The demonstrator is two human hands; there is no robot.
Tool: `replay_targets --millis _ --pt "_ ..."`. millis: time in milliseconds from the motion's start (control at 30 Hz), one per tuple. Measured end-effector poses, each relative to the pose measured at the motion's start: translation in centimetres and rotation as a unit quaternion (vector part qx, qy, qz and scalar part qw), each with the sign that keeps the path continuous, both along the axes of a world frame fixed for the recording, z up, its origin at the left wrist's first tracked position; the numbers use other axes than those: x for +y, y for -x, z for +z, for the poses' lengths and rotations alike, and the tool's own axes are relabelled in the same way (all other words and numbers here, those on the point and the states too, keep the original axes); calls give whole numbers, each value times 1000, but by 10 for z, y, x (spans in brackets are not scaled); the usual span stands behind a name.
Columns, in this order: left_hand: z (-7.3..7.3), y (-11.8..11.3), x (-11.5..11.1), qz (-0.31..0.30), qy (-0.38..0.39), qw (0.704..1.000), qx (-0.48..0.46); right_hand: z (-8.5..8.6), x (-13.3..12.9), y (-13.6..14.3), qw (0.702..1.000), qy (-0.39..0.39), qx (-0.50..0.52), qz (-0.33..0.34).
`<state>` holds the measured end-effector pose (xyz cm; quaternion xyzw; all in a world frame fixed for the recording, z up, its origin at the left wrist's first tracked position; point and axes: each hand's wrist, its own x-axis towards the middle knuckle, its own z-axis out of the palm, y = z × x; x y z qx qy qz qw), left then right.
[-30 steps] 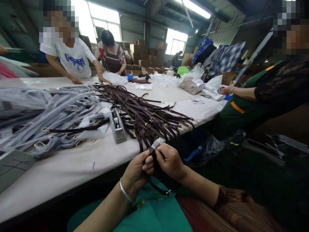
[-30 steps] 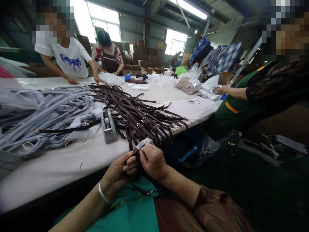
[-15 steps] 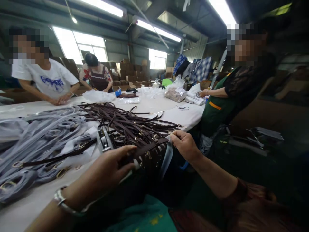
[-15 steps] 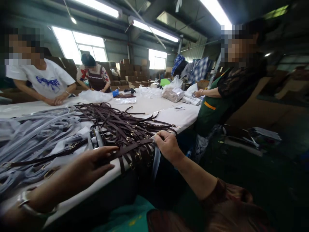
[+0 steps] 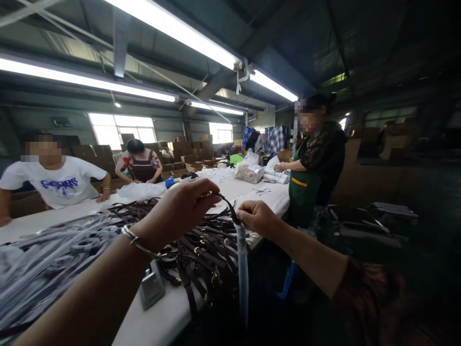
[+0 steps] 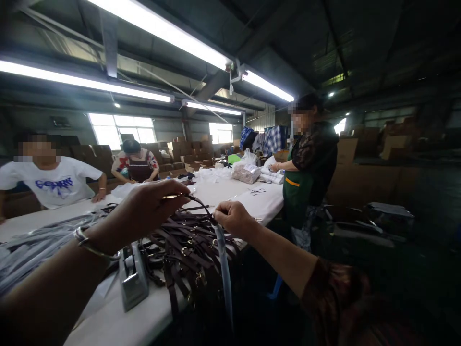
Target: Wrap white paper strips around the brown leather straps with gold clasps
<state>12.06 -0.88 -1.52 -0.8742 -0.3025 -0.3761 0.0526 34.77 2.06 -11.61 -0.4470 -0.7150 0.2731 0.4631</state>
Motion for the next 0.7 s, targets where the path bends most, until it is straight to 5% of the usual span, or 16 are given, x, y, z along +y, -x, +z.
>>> replay_targets --millis 167,500,700 --pt "5 -1 -1 46 -31 996 -62 3 3 8 997 50 48 43" --pt "-4 11 5 5 44 996 -77 16 8 20 991 57 96 76" --pt "-5 11 9 -19 51 998 -16 37 10 25 994 -11 57 91"
